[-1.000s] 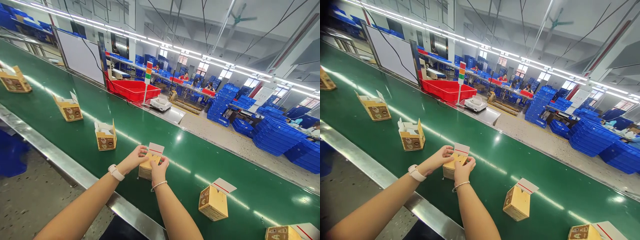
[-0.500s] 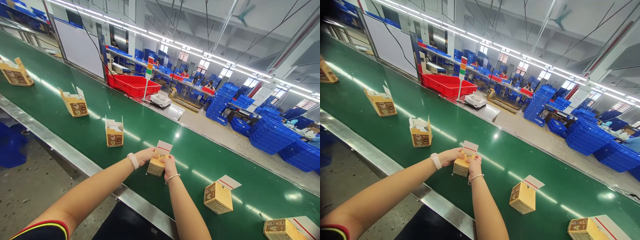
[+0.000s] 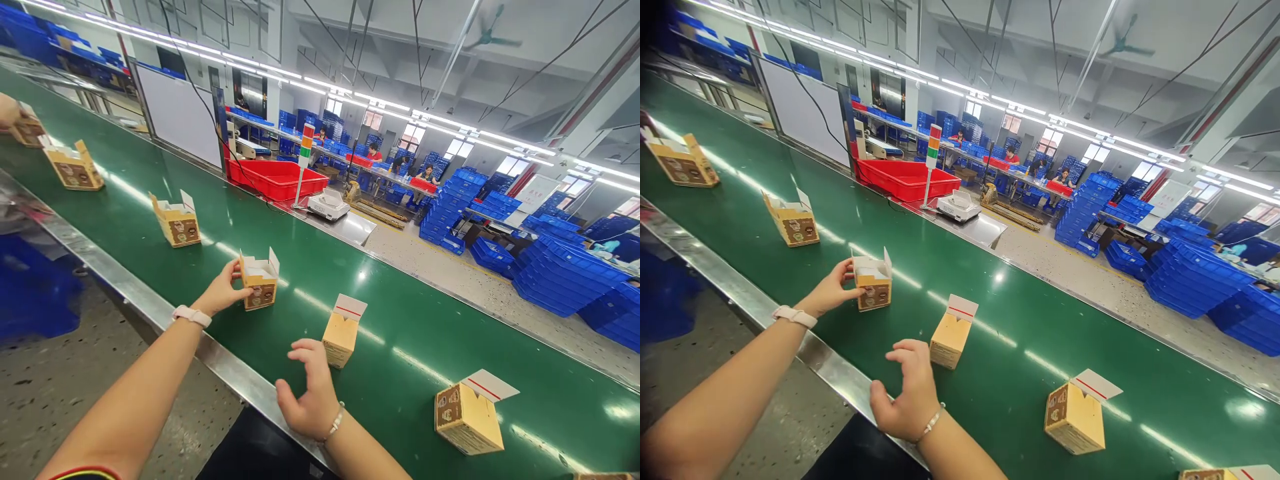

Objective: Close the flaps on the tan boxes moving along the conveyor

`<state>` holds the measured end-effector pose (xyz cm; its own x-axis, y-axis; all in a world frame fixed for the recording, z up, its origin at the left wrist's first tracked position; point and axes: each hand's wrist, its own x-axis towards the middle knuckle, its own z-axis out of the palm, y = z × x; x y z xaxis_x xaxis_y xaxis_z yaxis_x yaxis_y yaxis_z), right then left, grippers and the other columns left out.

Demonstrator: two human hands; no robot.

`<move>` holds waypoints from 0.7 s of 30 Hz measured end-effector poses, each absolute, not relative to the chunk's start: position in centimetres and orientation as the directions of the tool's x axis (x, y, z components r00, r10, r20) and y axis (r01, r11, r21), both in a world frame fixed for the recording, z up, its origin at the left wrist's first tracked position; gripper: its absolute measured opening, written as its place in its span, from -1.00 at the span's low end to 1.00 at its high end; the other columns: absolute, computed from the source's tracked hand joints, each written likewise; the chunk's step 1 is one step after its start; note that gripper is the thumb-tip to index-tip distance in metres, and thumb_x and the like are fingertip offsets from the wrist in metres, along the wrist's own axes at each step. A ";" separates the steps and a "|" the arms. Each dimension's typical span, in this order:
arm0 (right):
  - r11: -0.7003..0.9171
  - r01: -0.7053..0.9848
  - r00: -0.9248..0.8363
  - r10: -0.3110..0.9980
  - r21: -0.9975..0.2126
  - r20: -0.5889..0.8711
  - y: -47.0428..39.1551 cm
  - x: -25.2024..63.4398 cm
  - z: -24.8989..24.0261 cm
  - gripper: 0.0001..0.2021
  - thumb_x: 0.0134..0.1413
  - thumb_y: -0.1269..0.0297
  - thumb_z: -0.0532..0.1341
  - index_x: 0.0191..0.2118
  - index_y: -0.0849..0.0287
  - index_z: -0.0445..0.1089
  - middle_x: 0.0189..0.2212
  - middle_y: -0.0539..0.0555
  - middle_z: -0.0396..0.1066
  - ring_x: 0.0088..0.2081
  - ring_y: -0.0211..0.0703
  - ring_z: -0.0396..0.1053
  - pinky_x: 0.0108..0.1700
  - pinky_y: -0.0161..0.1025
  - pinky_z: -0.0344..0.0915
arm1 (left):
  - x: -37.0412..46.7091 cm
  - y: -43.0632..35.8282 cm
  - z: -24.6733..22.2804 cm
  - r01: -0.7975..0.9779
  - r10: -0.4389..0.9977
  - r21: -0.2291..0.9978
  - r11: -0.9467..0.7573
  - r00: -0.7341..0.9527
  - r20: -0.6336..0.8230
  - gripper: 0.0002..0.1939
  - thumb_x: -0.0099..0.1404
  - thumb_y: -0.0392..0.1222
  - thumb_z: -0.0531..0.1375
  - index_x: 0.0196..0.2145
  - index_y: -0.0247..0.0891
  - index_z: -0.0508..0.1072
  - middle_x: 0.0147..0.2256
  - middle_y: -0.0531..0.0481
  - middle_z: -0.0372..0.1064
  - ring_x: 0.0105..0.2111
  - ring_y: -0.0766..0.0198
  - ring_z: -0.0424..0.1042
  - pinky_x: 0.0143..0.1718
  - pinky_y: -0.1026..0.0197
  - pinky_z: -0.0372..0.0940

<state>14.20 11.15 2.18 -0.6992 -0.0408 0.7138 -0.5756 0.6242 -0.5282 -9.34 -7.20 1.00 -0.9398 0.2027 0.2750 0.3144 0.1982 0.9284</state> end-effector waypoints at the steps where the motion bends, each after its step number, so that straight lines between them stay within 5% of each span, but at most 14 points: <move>1: 0.639 -0.547 -0.741 -0.069 -0.540 0.668 10.7 13.3 1.6 -0.59 -0.01 0.36 0.15 0.03 0.14 0.19 -0.06 0.20 0.32 -0.04 -0.06 0.34 0.02 -0.07 0.36 | -8.6 -6.5 0.6 0.316 0.224 0.926 0.205 -0.937 0.270 -0.07 -0.28 0.17 0.32 0.00 -0.33 0.17 -0.10 -0.24 0.32 -0.11 -0.12 0.40 0.00 -0.16 0.33; 5: 0.783 -0.307 -0.858 0.018 -0.541 0.513 9.7 9.8 -0.7 -0.26 -0.10 0.28 0.24 0.26 0.27 0.08 0.22 0.33 0.14 0.24 0.20 0.10 0.19 0.17 0.20 | -3.4 -4.0 -0.8 0.335 0.269 0.921 0.200 -0.922 0.277 -0.23 -0.21 0.13 0.31 -0.08 -0.28 0.23 -0.13 -0.19 0.34 -0.12 -0.05 0.40 -0.06 -0.09 0.37; 9: 0.837 -0.126 -0.919 0.103 -0.533 0.380 9.7 8.8 -0.6 -0.13 -0.19 0.17 0.36 0.30 0.19 0.09 0.29 0.25 0.08 0.25 0.28 0.03 0.18 0.23 0.14 | 0.3 -3.2 -2.1 0.352 0.228 0.923 0.156 -0.922 0.314 -0.28 -0.12 0.13 0.26 -0.04 -0.27 0.22 -0.06 -0.23 0.33 -0.06 -0.06 0.38 -0.04 -0.09 0.34; 12: 0.817 -0.096 -0.937 0.118 -0.569 0.328 10.0 8.8 1.1 -0.23 -0.24 0.11 0.43 0.18 0.08 0.27 0.19 0.16 0.25 0.17 0.24 0.14 0.14 0.22 0.14 | 0.4 -3.5 -2.2 0.373 0.333 0.920 0.122 -0.888 0.316 -0.31 -0.05 0.12 0.29 -0.01 -0.26 0.26 -0.02 -0.23 0.33 -0.05 -0.04 0.37 0.01 -0.09 0.31; 16: 0.802 -0.077 -0.965 0.089 -0.592 0.246 10.6 8.4 2.3 -0.67 -0.08 0.07 0.37 -0.14 -0.04 0.48 -0.11 0.03 0.47 -0.03 0.16 0.27 0.02 0.23 0.16 | -0.7 -3.9 -1.5 0.550 0.498 0.834 0.048 -0.737 0.457 -0.48 0.18 0.21 0.19 -0.04 -0.20 0.40 0.05 -0.20 0.33 0.11 -0.06 0.26 0.16 -0.11 0.18; 18: 0.783 -0.149 -0.949 0.058 -0.603 0.310 11.0 8.2 1.6 -0.84 0.09 0.12 0.25 -0.21 -0.03 0.51 -0.18 0.02 0.49 -0.10 0.08 0.30 -0.01 0.16 0.19 | -0.9 -3.8 -1.1 0.650 0.535 0.758 0.053 -0.660 0.528 -0.51 0.28 0.24 0.07 -0.08 -0.16 0.46 0.01 -0.16 0.38 0.16 -0.09 0.20 0.17 -0.14 0.13; 21: 0.697 -0.361 -0.828 0.066 -0.619 0.557 11.1 8.3 -0.1 -0.78 0.21 0.25 0.11 -0.19 0.05 0.51 -0.18 0.08 0.49 -0.10 -0.03 0.34 0.00 0.01 0.26 | -0.4 -2.9 -0.4 0.691 0.597 0.717 0.094 -0.616 0.515 -0.54 0.32 0.19 -0.03 -0.18 -0.12 0.52 -0.14 -0.13 0.46 0.11 -0.13 0.25 0.10 -0.21 0.11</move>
<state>8.28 11.14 -0.12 -0.8276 0.0660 0.5574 -0.3612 0.6975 -0.6190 -0.38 -2.92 -0.43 -0.6156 0.5967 0.5148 0.6909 0.0944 0.7167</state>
